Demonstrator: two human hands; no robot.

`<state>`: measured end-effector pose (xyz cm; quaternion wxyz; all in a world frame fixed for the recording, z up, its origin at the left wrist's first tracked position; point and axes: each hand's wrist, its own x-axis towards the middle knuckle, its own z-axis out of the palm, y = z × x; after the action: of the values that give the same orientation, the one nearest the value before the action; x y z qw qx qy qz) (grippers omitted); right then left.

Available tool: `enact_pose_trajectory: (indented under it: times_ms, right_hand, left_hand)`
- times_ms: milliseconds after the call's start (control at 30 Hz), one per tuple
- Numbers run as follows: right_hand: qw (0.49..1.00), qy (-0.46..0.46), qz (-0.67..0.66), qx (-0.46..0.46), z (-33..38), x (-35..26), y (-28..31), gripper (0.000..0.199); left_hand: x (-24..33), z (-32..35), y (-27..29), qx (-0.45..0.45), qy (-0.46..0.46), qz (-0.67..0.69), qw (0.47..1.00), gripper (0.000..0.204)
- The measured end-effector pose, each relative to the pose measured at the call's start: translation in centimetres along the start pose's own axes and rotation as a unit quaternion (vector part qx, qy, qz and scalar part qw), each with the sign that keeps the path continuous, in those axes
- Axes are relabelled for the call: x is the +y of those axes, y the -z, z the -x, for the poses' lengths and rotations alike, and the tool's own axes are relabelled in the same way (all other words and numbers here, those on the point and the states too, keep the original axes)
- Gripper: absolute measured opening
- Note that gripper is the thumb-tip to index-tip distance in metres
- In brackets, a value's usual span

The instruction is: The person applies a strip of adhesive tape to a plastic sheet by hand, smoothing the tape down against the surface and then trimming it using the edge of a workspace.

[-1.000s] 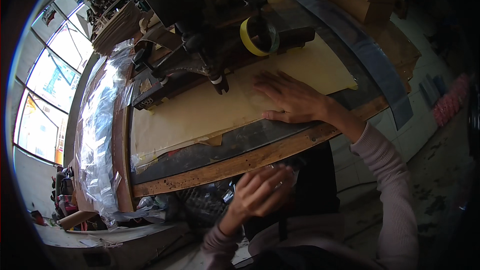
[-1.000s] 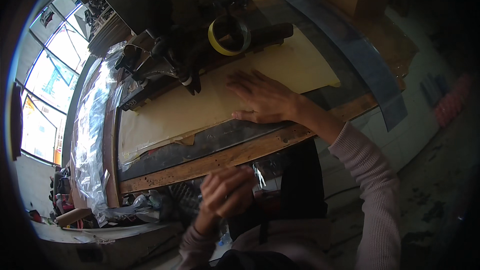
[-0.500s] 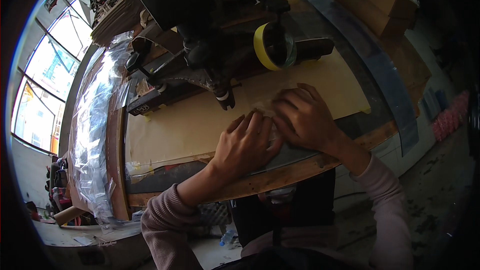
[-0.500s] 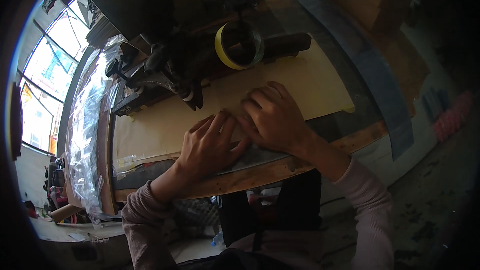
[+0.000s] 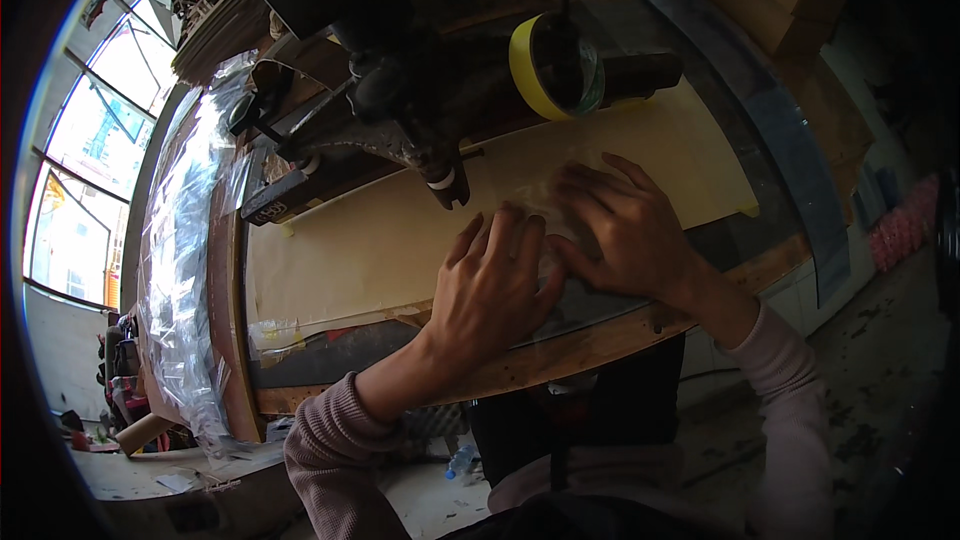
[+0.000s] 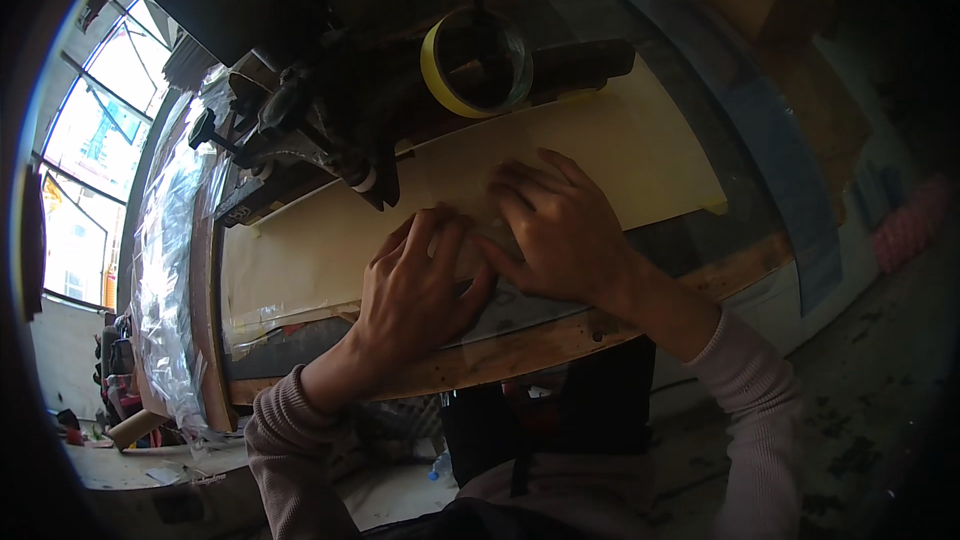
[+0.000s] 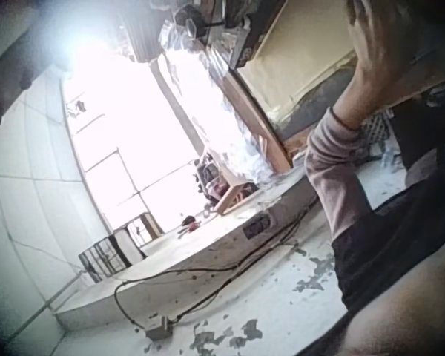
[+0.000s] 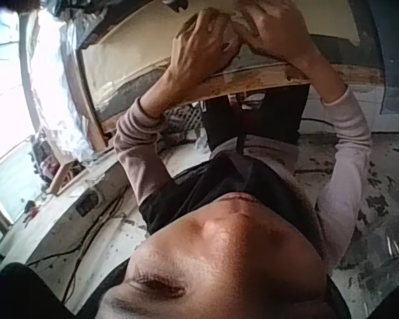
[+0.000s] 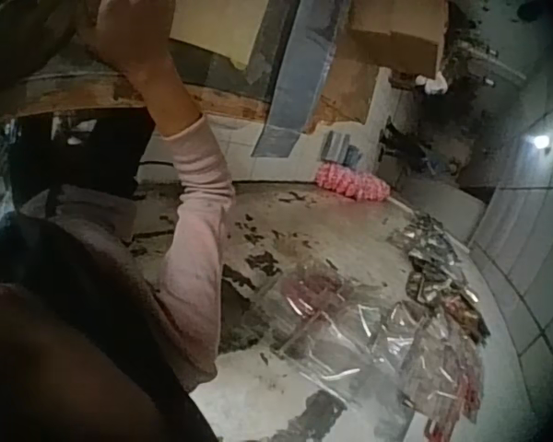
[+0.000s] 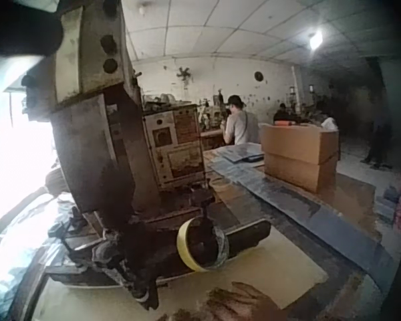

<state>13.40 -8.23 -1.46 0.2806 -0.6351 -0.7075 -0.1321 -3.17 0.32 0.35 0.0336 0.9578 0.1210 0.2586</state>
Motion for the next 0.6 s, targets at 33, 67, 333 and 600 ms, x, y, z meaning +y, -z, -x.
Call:
enact_pose_trajectory:
  times_ms: [33, 67, 333, 600]
  right_hand:
    - [1.0, -0.002, -0.001, -0.002, -0.01, 0.09, -0.06, 0.042]
    - [1.0, -0.003, -0.004, -0.003, -0.06, 0.09, -0.09, 0.042]
    - [0.999, -0.018, -0.016, -0.026, -0.24, 0.19, -0.34, 0.045]
    - [0.998, -0.034, 0.012, -0.051, -0.23, 0.29, -0.38, 0.052]
  left_hand:
    - [-0.09, -0.01, -0.17, -0.001, -0.001, 0.002, 1.0, 0.038]
    - [-0.13, 0.06, -0.21, 0.001, 0.001, 0.0, 1.0, 0.039]
    - [-0.08, 0.43, -0.33, -0.011, 0.016, -0.015, 1.0, 0.043]
    - [0.26, 0.85, -0.16, -0.081, 0.034, -0.037, 0.995, 0.068]
